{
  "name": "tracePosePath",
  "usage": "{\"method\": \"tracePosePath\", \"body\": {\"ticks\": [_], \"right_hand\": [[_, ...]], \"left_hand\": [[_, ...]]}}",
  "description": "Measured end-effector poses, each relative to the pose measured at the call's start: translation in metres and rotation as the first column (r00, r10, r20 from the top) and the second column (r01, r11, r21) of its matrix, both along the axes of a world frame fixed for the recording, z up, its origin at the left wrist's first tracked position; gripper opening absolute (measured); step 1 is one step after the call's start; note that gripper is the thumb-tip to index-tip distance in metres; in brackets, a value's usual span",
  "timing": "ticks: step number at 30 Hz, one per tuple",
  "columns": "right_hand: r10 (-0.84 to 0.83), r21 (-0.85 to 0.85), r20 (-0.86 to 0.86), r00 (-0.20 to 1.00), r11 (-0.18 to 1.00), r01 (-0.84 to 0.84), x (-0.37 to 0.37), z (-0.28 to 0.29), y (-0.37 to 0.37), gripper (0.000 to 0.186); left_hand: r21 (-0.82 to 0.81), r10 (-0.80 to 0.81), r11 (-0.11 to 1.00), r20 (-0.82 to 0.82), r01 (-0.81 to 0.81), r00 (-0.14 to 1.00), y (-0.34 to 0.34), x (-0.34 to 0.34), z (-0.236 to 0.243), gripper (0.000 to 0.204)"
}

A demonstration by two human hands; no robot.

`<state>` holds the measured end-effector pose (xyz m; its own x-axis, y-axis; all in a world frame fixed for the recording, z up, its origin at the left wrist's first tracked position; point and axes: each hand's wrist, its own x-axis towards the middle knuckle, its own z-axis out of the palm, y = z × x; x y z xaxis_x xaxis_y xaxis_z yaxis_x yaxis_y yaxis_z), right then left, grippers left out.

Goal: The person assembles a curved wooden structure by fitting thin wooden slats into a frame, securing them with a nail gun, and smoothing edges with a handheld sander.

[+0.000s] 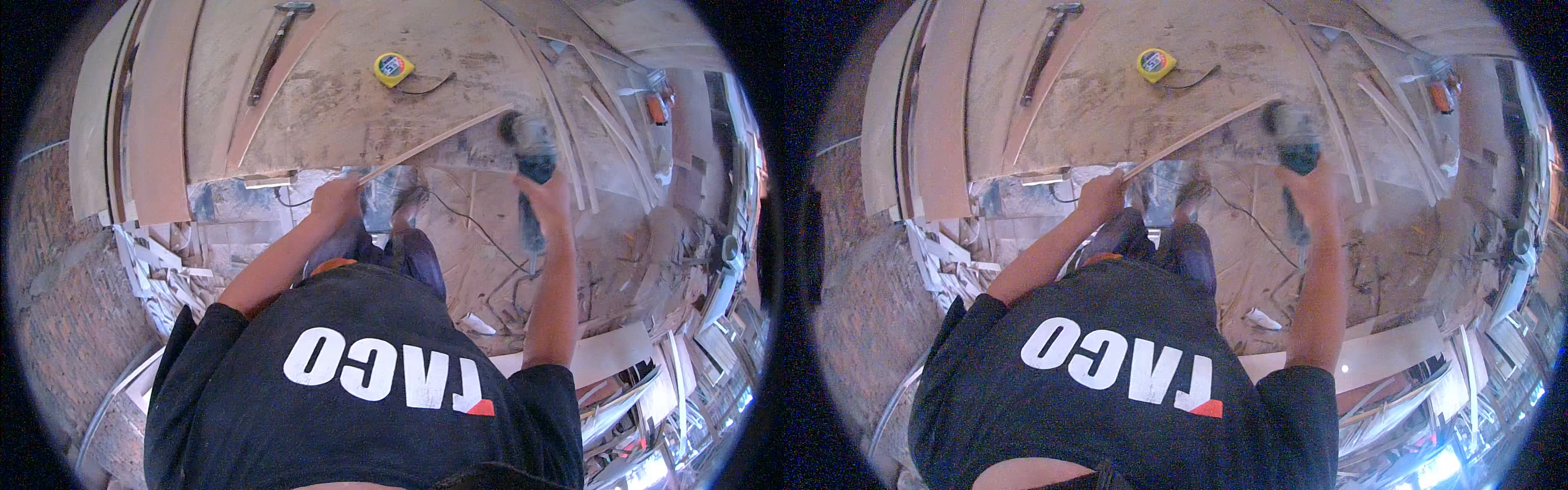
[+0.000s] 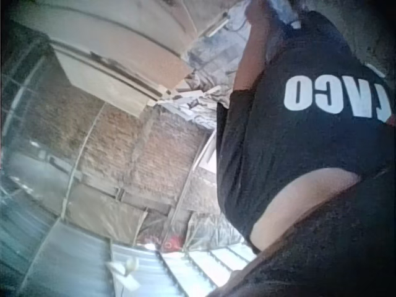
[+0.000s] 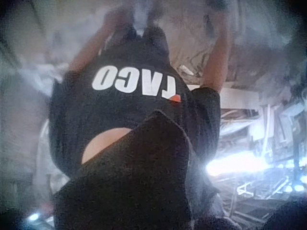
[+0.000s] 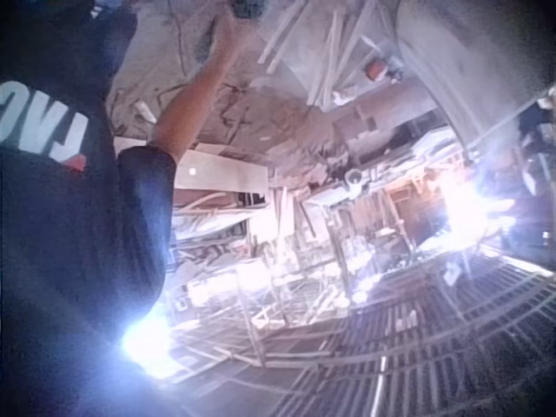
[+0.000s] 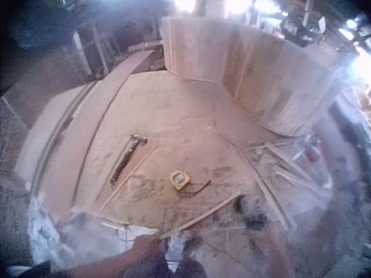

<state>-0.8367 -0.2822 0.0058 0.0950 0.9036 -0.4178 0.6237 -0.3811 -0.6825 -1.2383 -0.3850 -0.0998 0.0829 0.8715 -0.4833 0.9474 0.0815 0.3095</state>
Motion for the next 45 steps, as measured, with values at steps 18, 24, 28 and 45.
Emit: {"method": "tracePosePath", "body": {"ticks": [18,24,28,45], "right_hand": [[0.353,-0.211,0.205,0.913,0.927,-0.311,-0.129,0.017,-0.06,0.083],[0.354,-0.158,0.258,0.899,0.933,-0.322,-0.096,0.004,-0.036,0.079],[0.284,-0.129,0.281,0.917,0.958,-0.257,-0.08,0.0,-0.021,0.081],[-0.036,-0.072,0.062,0.997,0.997,0.041,0.019,-0.007,0.054,0.054]], "left_hand": [[0.016,0.007,1.0,0.092,-0.009,0.996,0.002,-0.003,-0.001,0.018],[0.018,0.011,1.0,0.073,-0.013,0.997,0.001,-0.004,0.003,0.02],[-0.006,-0.005,1.0,0.051,0.005,0.999,0.004,-0.002,0.005,0.022],[-0.024,0.022,0.999,0.014,-0.022,1.0,0.004,0.0,0.004,0.024]]}}
